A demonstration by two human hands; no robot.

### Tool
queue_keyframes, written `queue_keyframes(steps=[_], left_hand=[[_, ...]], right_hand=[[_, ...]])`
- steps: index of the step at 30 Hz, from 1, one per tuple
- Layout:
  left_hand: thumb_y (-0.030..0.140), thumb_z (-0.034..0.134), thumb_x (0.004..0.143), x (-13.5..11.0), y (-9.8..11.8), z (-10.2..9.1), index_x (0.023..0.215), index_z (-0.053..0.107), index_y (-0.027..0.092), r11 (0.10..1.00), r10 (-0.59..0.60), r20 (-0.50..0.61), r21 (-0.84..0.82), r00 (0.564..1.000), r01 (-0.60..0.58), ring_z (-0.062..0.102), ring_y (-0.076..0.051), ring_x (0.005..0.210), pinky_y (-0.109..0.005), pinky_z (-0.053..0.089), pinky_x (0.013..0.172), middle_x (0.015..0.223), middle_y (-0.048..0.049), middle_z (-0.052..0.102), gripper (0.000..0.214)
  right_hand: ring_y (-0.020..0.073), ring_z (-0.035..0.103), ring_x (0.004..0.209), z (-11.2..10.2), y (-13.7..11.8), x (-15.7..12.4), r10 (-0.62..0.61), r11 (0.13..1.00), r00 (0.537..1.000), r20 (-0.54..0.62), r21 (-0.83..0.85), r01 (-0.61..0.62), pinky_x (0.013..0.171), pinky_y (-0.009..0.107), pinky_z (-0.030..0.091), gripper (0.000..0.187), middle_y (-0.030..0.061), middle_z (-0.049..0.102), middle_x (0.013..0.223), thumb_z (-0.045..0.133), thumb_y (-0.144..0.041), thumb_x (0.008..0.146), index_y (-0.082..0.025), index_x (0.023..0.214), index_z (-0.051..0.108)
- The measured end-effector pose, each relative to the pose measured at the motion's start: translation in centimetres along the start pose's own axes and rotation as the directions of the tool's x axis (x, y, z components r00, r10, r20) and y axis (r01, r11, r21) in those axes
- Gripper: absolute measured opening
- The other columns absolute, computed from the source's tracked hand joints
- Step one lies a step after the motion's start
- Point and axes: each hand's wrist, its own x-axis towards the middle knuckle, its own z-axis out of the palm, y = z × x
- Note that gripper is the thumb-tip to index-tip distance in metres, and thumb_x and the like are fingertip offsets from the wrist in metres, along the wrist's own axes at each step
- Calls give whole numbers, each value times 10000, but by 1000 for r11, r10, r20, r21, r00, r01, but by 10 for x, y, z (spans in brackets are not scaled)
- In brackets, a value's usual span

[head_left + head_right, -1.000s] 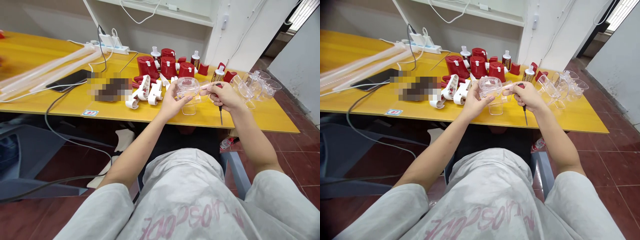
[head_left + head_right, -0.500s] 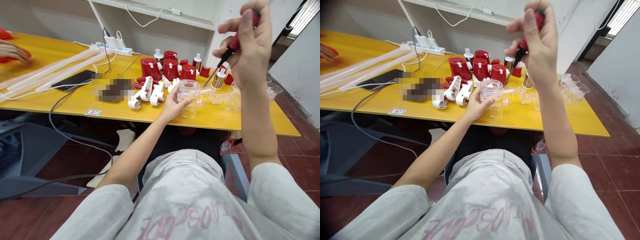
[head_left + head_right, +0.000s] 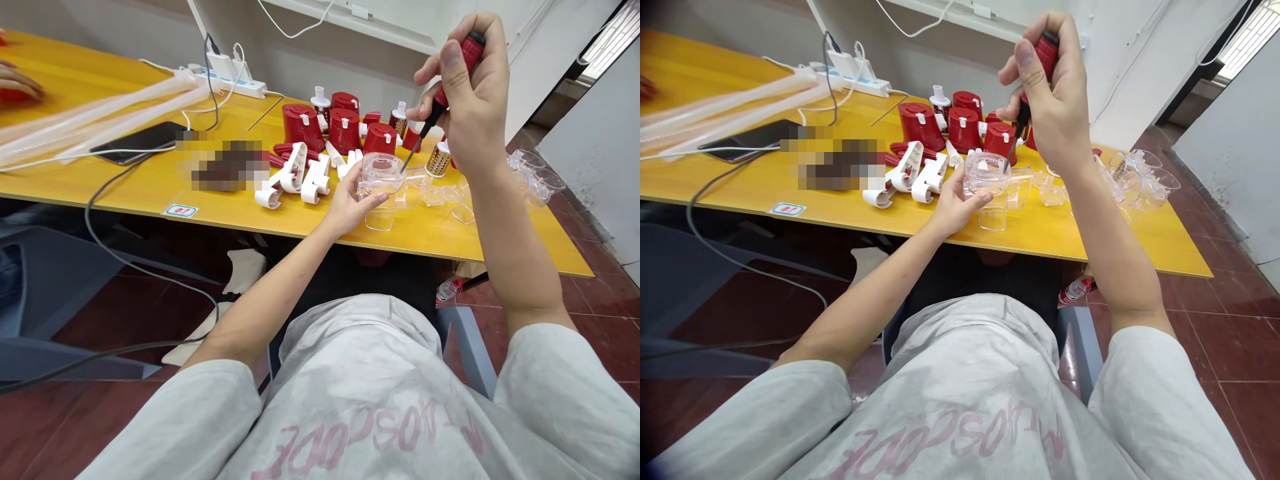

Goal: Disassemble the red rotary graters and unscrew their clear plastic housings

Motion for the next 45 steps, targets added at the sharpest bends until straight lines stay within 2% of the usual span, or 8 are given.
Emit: queue_keyframes(steps=[9, 16, 26, 30, 34, 37, 41, 45], left_hand=[[811, 910, 827, 0, 2, 2, 1577, 628, 246, 1000, -9, -14, 17, 1000, 9, 552, -434, 1639, -659, 377, 1425, 1615, -179, 694, 981], [835, 891, 826, 1, 3, 3, 1548, 650, 232, 1000, -11, -18, 27, 1000, 11, 556, -446, 1630, -667, 372, 1422, 1582, -185, 710, 971], [777, 872, 896, 3, 6, -1, 1571, 577, 256, 1000, -18, 61, 4, 998, 18, 610, -397, 1583, -640, 428, 1393, 1591, -162, 693, 902], [784, 906, 854, 8, 1, -10, 1541, 608, 250, 998, -30, 124, -50, 992, 36, 617, -404, 1578, -622, 455, 1381, 1576, -166, 704, 920], [807, 936, 798, 13, 0, -19, 1509, 670, 233, 994, -42, 196, -88, 980, 60, 598, -447, 1595, -630, 481, 1360, 1571, -185, 714, 952], [820, 943, 775, 11, 2, -18, 1528, 658, 248, 996, -49, 178, -64, 983, 61, 605, -454, 1583, -660, 457, 1369, 1575, -178, 711, 987], [819, 911, 812, 6, 5, -11, 1533, 642, 257, 998, -55, 115, -24, 992, 58, 631, -426, 1554, -658, 446, 1380, 1572, -169, 713, 953], [823, 891, 831, 5, 5, -9, 1542, 629, 254, 999, -49, 112, 11, 992, 48, 626, -423, 1562, -652, 448, 1380, 1578, -170, 710, 947]], right_hand=[[176, 639, 505, 3, 10, 3, -23, 996, 999, 34, -83, 26, 418, 344, 492, 320, -87, 706, 792, 727, -551, 949, -346, 1019, 491], [160, 589, 741, -13, -31, 8, -98, 834, 960, 264, -504, 223, 691, 341, 499, 164, -28, 692, 886, 812, -408, 983, -317, 929, 687], [67, 590, 775, -29, -33, 27, 40, 914, 907, 419, -382, 136, 724, 218, 604, 329, -31, 533, 912, 740, -99, 882, -159, 1200, 796], [71, 587, 765, -32, -28, 29, 35, 948, 874, 484, -294, 124, 760, 230, 622, 287, -44, 574, 898, 834, -282, 935, -201, 1206, 788], [186, 780, 888, -33, -26, 32, 37, 987, 813, 580, -151, 62, 881, 375, 692, 624, -13, 760, 996, 896, -683, 899, -224, 1294, 743], [196, 788, 980, -36, -29, 40, 91, 953, 759, 644, -277, 121, 899, 358, 677, 707, 17, 775, 1109, 808, -747, 949, -203, 1390, 708], [131, 611, 759, -31, -41, 47, 115, 733, 834, 540, -613, 296, 757, 278, 563, 420, 9, 679, 852, 684, -576, 1125, -170, 1031, 731], [70, 579, 545, -26, -50, 44, 189, 674, 914, 359, -724, 145, 503, 209, 385, 274, -37, 594, 659, 760, -194, 1074, -156, 824, 655]])
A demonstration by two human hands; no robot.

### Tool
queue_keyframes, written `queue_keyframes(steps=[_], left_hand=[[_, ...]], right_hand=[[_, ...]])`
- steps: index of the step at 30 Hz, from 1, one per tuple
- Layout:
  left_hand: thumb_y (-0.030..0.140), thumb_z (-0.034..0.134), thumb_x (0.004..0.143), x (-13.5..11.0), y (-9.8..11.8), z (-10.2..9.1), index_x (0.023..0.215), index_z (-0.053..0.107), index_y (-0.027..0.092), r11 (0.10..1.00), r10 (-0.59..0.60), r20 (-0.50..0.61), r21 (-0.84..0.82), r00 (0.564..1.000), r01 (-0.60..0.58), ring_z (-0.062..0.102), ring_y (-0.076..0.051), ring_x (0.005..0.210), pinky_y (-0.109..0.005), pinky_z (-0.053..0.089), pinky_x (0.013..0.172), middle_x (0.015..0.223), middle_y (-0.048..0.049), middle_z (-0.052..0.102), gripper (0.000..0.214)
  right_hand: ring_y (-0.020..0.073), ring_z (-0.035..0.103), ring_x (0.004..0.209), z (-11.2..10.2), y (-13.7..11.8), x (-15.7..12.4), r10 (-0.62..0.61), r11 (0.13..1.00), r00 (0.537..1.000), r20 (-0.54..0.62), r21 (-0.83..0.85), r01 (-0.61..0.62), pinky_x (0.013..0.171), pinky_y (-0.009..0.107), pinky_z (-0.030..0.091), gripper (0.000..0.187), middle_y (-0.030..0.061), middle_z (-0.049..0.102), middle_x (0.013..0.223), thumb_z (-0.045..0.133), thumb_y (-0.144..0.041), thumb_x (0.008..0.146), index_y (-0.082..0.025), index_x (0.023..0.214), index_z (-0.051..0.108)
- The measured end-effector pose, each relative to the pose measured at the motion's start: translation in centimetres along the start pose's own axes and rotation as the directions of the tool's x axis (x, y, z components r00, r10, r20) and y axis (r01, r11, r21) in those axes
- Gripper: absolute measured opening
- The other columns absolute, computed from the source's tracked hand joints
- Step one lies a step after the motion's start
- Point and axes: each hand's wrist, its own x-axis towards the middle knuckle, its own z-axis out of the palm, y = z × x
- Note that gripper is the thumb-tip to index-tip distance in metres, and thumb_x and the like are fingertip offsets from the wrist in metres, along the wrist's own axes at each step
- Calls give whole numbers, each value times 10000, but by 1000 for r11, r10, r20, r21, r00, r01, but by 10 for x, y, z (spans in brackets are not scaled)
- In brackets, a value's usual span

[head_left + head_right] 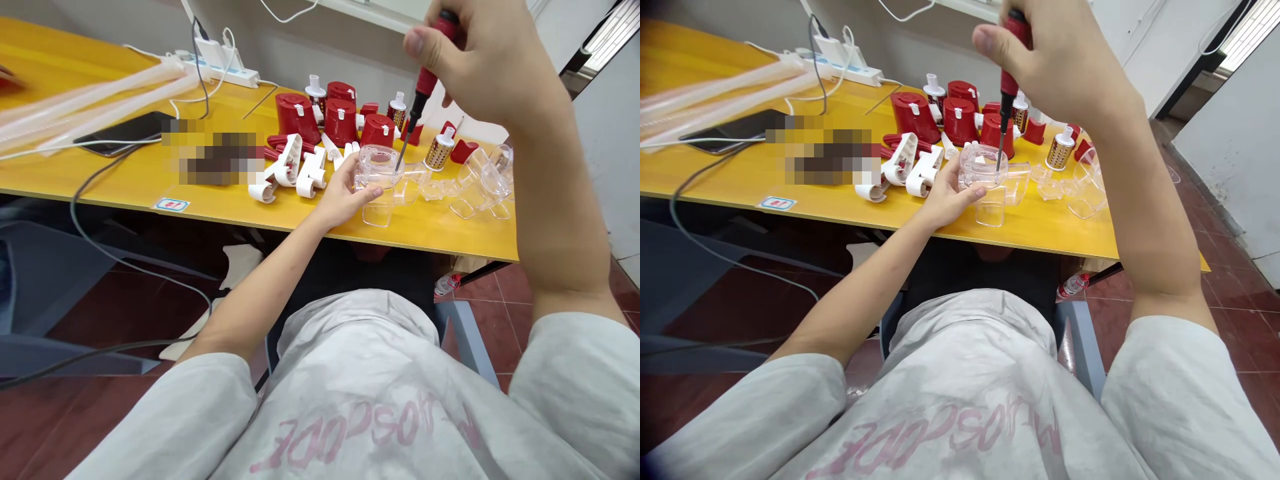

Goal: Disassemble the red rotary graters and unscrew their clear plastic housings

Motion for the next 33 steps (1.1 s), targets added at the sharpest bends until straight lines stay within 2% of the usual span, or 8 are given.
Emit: queue_keyframes(steps=[2, 7, 14, 18, 21, 24, 28, 33], left_hand=[[820, 890, 836, 0, -1, -1, 1552, 619, 250, 1000, 5, 7, 6, 1000, -5, 617, -428, 1573, -651, 437, 1387, 1589, -176, 702, 955], [863, 863, 831, 1, -3, -1, 1558, 612, 258, 1000, 9, -2, 21, 1000, -9, 608, -435, 1583, -652, 437, 1386, 1585, -174, 702, 979], [804, 923, 810, 0, -2, 1, 1528, 631, 260, 999, 0, -5, -45, 1000, 0, 611, -426, 1573, -640, 422, 1396, 1570, -159, 712, 947], [800, 931, 802, 0, -4, 2, 1513, 638, 260, 999, 8, -24, -43, 1000, -9, 623, -425, 1561, -643, 430, 1390, 1555, -157, 721, 940], [780, 941, 808, -1, -5, 3, 1530, 628, 260, 999, 22, -25, -41, 999, -23, 632, -419, 1557, -639, 446, 1380, 1578, -162, 708, 943], [771, 934, 827, -2, -5, 3, 1543, 619, 259, 999, 31, -36, -36, 999, -32, 642, -405, 1549, -627, 460, 1373, 1576, -161, 710, 935], [796, 915, 829, -2, -5, 4, 1539, 625, 261, 999, 45, -53, -4, 998, -45, 645, -400, 1544, -617, 453, 1380, 1571, -160, 712, 935], [853, 880, 823, -1, -8, 4, 1561, 615, 272, 998, 56, -56, 29, 997, -55, 627, -413, 1562, -619, 426, 1394, 1588, -163, 695, 976]], right_hand=[[73, 703, 617, -1, 6, -1, 23, 991, 999, 36, 132, -28, 470, 164, 400, 105, -47, 646, 743, 763, -53, 1009, -152, 1036, 742], [100, 796, 999, -8, 23, -3, -209, 837, 973, 93, 532, 129, 848, 245, 720, 438, -54, 737, 1229, 848, -131, 939, -232, 1325, 666], [158, 719, 862, -5, 4, -12, -63, 996, 995, -73, -74, 57, 1001, 381, 683, 202, -21, 660, 801, 849, -352, 1010, -220, 1155, 896], [153, 774, 863, 6, 20, -10, -90, 927, 990, -108, 355, 123, 776, 310, 714, 486, -42, 775, 1159, 969, -255, 837, -300, 1284, 783], [172, 819, 1140, 9, 26, -13, -170, 795, 984, -57, 582, 171, 955, 334, 740, 463, -103, 745, 1437, 868, -231, 867, -332, 1299, 737], [187, 789, 1225, 10, 19, -17, -144, 897, 987, -72, 411, 161, 1106, 346, 688, 324, -61, 796, 1326, 778, -252, 960, -296, 1280, 806], [181, 725, 888, 18, 11, -18, -28, 995, 982, -188, 91, 46, 901, 300, 678, 277, -21, 771, 977, 890, -270, 880, -326, 1147, 845], [177, 787, 958, 28, 12, -23, -68, 824, 975, -210, 539, 174, 865, 343, 713, 493, -61, 755, 1015, 739, -272, 790, -307, 1280, 696]])
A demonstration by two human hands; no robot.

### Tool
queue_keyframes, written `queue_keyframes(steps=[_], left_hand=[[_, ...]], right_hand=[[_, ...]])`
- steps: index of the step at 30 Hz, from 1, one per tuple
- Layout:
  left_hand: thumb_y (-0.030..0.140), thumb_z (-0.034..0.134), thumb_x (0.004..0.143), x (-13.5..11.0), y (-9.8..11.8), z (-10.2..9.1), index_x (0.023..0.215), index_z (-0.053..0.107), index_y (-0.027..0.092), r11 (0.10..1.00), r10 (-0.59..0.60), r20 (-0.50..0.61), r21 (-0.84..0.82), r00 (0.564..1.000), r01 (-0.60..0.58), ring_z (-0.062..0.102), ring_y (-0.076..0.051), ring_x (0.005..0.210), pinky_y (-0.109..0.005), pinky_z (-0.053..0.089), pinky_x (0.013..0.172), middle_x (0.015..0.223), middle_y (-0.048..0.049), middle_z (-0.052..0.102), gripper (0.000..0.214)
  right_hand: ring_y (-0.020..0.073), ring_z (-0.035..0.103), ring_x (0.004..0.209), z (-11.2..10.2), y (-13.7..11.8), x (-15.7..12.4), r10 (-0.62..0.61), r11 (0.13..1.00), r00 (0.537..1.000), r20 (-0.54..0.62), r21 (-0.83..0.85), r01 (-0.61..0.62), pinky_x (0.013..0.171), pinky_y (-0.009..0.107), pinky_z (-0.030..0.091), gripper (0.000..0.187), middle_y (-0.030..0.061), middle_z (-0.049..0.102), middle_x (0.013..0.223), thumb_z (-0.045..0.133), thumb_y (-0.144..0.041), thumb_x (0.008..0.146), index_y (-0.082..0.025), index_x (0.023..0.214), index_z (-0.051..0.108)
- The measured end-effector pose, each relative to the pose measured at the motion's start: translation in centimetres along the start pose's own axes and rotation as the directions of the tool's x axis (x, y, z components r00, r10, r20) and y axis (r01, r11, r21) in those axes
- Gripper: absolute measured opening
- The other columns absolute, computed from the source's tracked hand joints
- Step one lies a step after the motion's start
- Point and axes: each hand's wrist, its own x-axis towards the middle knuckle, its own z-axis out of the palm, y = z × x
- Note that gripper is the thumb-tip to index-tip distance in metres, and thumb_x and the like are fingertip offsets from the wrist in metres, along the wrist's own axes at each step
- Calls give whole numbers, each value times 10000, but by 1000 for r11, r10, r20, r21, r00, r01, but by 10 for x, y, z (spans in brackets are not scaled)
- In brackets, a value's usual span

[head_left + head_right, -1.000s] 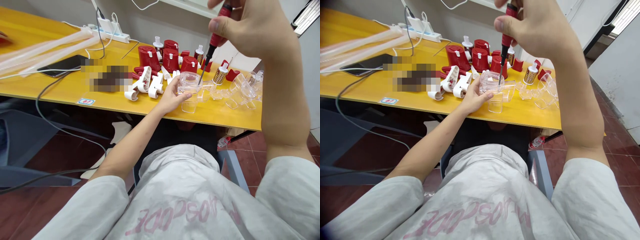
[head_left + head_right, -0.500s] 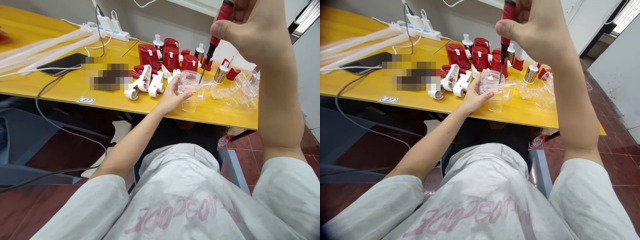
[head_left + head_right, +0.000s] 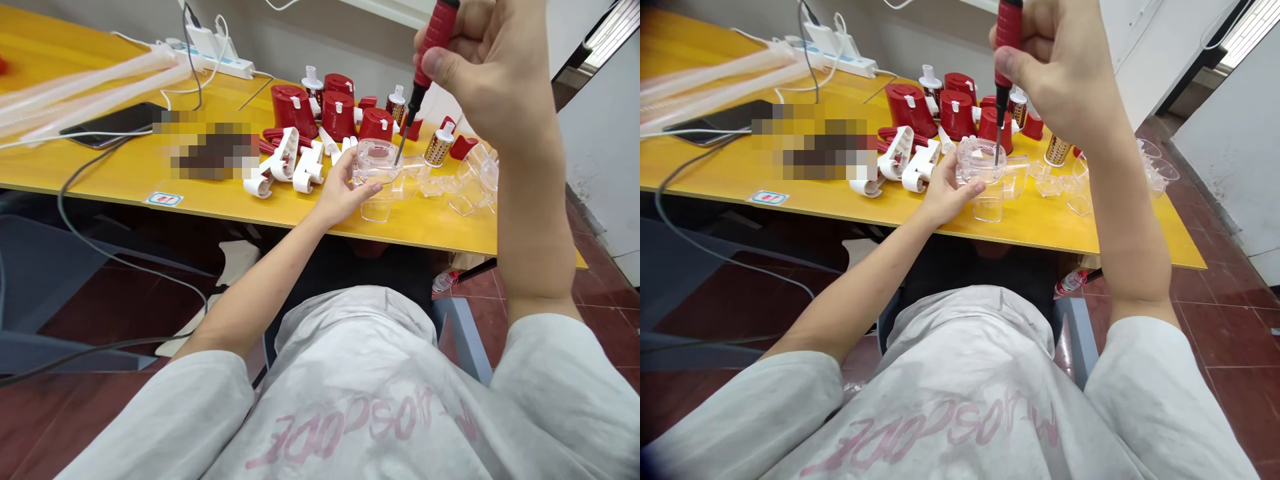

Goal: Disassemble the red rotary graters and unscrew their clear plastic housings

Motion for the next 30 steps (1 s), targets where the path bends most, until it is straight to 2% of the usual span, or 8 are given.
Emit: queue_keyframes(steps=[3, 6, 10, 15, 21, 25, 27, 30], left_hand=[[873, 860, 828, -1, -2, 1, 1558, 613, 269, 1000, 12, -5, 10, 1000, -12, 633, -414, 1553, -629, 428, 1386, 1558, -158, 707, 979], [866, 855, 840, -2, -2, 1, 1556, 610, 271, 1000, 6, -16, 14, 1000, -6, 655, -407, 1523, -623, 449, 1371, 1519, -154, 725, 963], [875, 845, 843, -3, -3, 1, 1559, 609, 264, 1000, 12, -22, 23, 1000, -11, 654, -409, 1525, -621, 443, 1375, 1534, -163, 714, 970], [887, 858, 816, -1, -4, 1, 1548, 624, 273, 999, 19, -33, 35, 999, -18, 608, -423, 1578, -625, 400, 1407, 1570, -157, 702, 984], [833, 889, 832, -1, -2, 0, 1561, 616, 280, 1000, 18, -10, -4, 1000, -18, 621, -412, 1565, -610, 427, 1395, 1573, -148, 706, 955], [791, 893, 864, -1, -4, -2, 1576, 607, 286, 999, 46, 14, -5, 999, -46, 625, -397, 1565, -600, 441, 1387, 1578, -141, 702, 918], [798, 886, 867, -1, -6, -3, 1584, 601, 289, 998, 56, 18, 2, 998, -56, 618, -397, 1574, -602, 436, 1391, 1589, -140, 696, 925], [805, 888, 858, -1, -9, -4, 1581, 606, 288, 998, 68, 17, 15, 998, -68, 609, -405, 1581, -620, 411, 1404, 1588, -142, 698, 932]], right_hand=[[209, 783, 1139, 6, -3, -5, 1, 1000, 1000, -27, 17, 0, 958, 354, 703, 369, -19, 792, 1206, 705, -226, 854, -305, 1211, 752], [208, 726, 1005, 17, 0, -9, -62, 990, 986, -156, -135, 41, 902, 331, 668, 208, 13, 774, 1157, 742, -341, 948, -284, 1145, 771], [213, 713, 960, 28, 13, -13, -48, 998, 964, -260, -38, 40, 871, 343, 649, 353, 9, 746, 1133, 757, -387, 927, -308, 1252, 644], [251, 766, 1160, 23, 9, -17, 8, 993, 986, -164, 115, 11, 930, 411, 662, 339, 30, 697, 1425, 671, -325, 980, -341, 1310, 594], [211, 729, 950, 14, -5, -9, -37, 999, 985, -171, -34, 32, 802, 340, 669, 282, -1, 777, 1156, 883, -268, 868, -316, 1095, 723], [219, 796, 1154, 8, -3, -4, -32, 991, 999, -4, 132, 33, 1053, 391, 709, 288, -41, 827, 1178, 795, -256, 929, -330, 1200, 733], [212, 793, 1195, 6, -3, -2, -53, 998, 999, 4, 36, 53, 1064, 371, 709, 258, -30, 813, 1264, 769, -302, 974, -315, 1230, 735], [177, 770, 1003, 4, -1, 2, -94, 964, 994, -63, -256, 75, 870, 271, 701, 223, -11, 797, 1220, 851, -391, 957, -297, 1146, 777]])
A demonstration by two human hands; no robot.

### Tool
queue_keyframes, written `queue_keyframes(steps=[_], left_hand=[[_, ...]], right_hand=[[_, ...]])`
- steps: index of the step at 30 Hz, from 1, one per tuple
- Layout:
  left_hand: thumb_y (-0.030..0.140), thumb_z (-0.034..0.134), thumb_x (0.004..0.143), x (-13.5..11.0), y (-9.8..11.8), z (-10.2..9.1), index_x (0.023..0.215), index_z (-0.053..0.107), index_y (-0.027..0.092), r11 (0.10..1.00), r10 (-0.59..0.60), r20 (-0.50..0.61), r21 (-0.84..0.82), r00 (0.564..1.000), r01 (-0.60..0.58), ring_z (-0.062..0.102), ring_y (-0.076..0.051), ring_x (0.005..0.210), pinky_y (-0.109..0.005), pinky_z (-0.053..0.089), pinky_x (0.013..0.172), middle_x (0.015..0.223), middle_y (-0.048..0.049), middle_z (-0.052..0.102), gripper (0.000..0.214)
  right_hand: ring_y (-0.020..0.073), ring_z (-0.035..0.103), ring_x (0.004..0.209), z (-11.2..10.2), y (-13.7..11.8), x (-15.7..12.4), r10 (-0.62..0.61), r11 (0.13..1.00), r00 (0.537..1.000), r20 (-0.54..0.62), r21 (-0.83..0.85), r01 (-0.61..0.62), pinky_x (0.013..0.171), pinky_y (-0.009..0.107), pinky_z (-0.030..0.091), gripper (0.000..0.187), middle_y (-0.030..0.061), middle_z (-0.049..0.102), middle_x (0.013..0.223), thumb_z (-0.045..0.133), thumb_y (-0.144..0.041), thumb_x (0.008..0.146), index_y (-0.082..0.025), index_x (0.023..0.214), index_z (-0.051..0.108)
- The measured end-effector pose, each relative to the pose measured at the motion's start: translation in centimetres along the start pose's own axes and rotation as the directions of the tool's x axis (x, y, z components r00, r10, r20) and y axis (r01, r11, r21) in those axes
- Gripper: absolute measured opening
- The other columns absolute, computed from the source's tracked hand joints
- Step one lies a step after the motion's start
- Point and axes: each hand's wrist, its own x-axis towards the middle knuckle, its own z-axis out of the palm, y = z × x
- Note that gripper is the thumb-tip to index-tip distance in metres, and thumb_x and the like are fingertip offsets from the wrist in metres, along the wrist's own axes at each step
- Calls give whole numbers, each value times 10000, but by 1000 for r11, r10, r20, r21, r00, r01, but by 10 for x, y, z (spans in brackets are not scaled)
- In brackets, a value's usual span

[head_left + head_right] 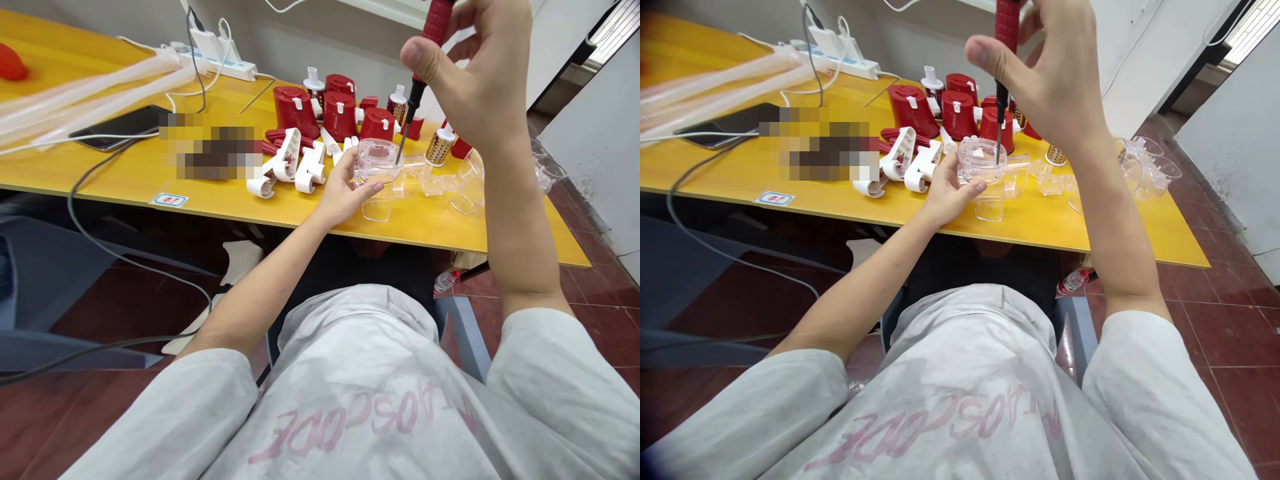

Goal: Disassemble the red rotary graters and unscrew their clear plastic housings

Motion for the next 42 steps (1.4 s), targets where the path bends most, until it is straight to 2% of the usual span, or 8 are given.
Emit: queue_keyframes(steps=[6, 12, 18, 23, 29, 35, 40, 42], left_hand=[[792, 866, 891, 0, -3, -1, 1626, 557, 330, 1000, 21, 20, 10, 1000, -21, 648, -387, 1538, -604, 471, 1363, 1609, -130, 680, 922], [811, 844, 900, 0, -4, -1, 1603, 580, 317, 999, 34, 10, 33, 999, -35, 656, -377, 1522, -587, 478, 1359, 1570, -122, 699, 898], [821, 832, 905, 0, -6, -1, 1607, 574, 315, 998, 42, 6, 38, 999, -43, 654, -375, 1530, -580, 490, 1353, 1582, -125, 693, 903], [813, 841, 903, 0, -6, -1, 1603, 578, 306, 999, 29, 11, 39, 1000, -29, 653, -380, 1527, -595, 481, 1359, 1578, -132, 694, 904], [795, 853, 905, -1, -11, -1, 1629, 543, 313, 999, 41, 14, 35, 999, -42, 602, -392, 1589, -606, 426, 1395, 1620, -130, 666, 923], [792, 836, 922, -2, -17, -2, 1625, 526, 325, 999, 33, 20, 29, 999, -34, 594, -389, 1591, -602, 436, 1388, 1624, -123, 647, 899], [830, 829, 901, -3, -15, 0, 1670, 443, 374, 997, 52, -5, 49, 999, -52, 563, -412, 1609, -620, 432, 1382, 1695, -124, 559, 974], [827, 846, 886, -3, -11, 1, 1713, 346, 422, 996, 71, -42, 57, 997, -69, 567, -414, 1602, -612, 473, 1350, 1751, -123, 478, 1048]], right_hand=[[198, 797, 1178, 1, 0, 3, 14, 953, 999, 53, 300, -30, 1007, 342, 740, 278, -64, 786, 1158, 733, -275, 883, -336, 1142, 651], [159, 739, 1015, -4, 3, -1, 19, 976, 999, 26, -216, -13, 881, 260, 703, 208, -42, 791, 1212, 799, -360, 947, -294, 1141, 762], [127, 783, 1034, -4, 21, -3, -49, 956, 995, 92, 292, 20, 869, 323, 694, 518, -45, 790, 1171, 559, -203, 818, -151, 1331, 608], [129, 715, 1008, -3, 22, -1, -94, 977, 995, 29, -190, 98, 864, 245, 661, 410, -11, 766, 1227, 814, -502, 974, -183, 1230, 790], [170, 810, 1035, -4, 31, 0, -77, 939, 993, 88, 341, 43, 897, 338, 709, 500, -70, 809, 1106, 866, -423, 921, -272, 1354, 668], [140, 745, 961, -8, 27, -1, -117, 987, 992, 42, -106, 121, 846, 267, 675, 378, -7, 792, 1242, 825, -418, 971, -201, 1279, 795], [142, 766, 1141, -3, 16, -4, -35, 959, 994, 99, 284, 6, 973, 346, 695, 522, -58, 768, 1155, 539, -174, 854, -204, 1375, 565], [147, 762, 1161, -3, 11, -5, -7, 968, 991, 132, 249, -26, 1016, 358, 681, 476, -30, 771, 1257, 555, -186, 869, -205, 1343, 588]])
